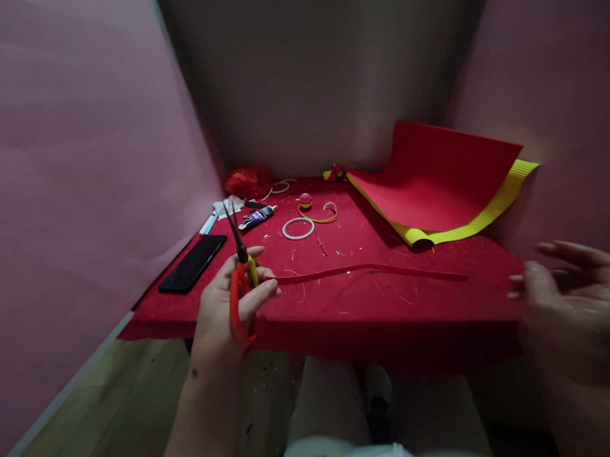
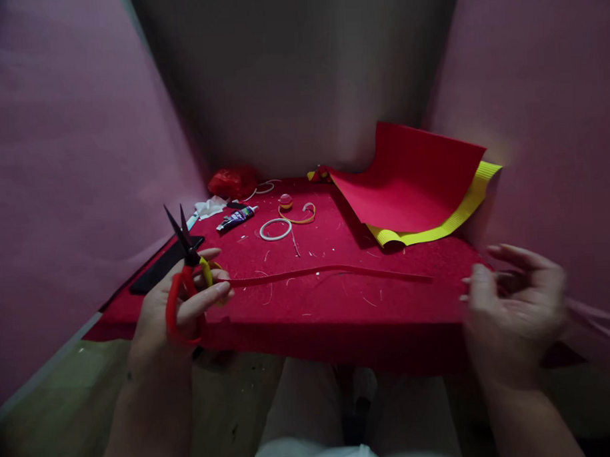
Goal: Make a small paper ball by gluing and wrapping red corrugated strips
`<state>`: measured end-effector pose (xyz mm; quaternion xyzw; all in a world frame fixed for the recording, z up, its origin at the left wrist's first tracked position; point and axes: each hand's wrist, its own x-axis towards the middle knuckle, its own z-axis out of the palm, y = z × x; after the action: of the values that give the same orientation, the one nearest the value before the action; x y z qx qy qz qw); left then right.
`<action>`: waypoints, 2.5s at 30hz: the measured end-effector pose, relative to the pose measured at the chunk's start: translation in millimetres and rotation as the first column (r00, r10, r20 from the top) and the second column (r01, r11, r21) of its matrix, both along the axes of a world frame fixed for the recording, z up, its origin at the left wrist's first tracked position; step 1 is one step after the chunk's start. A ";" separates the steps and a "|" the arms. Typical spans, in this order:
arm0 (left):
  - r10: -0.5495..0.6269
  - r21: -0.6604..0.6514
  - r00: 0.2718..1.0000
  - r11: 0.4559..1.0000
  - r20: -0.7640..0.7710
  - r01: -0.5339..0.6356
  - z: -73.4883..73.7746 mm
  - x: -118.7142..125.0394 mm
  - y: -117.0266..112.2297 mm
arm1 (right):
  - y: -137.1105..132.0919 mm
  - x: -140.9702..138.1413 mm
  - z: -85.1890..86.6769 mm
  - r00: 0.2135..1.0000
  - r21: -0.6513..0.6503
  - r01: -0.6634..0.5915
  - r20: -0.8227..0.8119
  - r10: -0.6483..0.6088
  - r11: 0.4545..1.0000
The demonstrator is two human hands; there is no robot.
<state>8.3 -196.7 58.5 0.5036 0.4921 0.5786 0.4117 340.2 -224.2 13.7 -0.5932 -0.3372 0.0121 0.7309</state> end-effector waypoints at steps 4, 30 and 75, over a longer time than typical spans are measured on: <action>-0.056 0.045 0.998 0.997 -0.004 0.057 9.4 5.3 0.8 | 6.1 -39.4 29.2 0.780 -0.264 -0.423 0.382 0.496 0.867; -0.389 0.342 0.916 0.878 0.102 0.335 86.9 12.4 2.5 | 35.3 -103.9 115.2 0.089 -0.471 -0.721 0.664 0.742 0.508; -0.486 -0.371 0.864 0.832 -0.131 0.412 -20.5 26.2 1.0 | 42.4 -90.6 17.3 0.226 0.152 -0.906 -0.618 0.753 0.396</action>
<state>34.5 -195.6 37.9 0.5901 0.4912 0.3147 0.5581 249.6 -181.7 30.9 -0.3625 -0.3468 0.6293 0.5936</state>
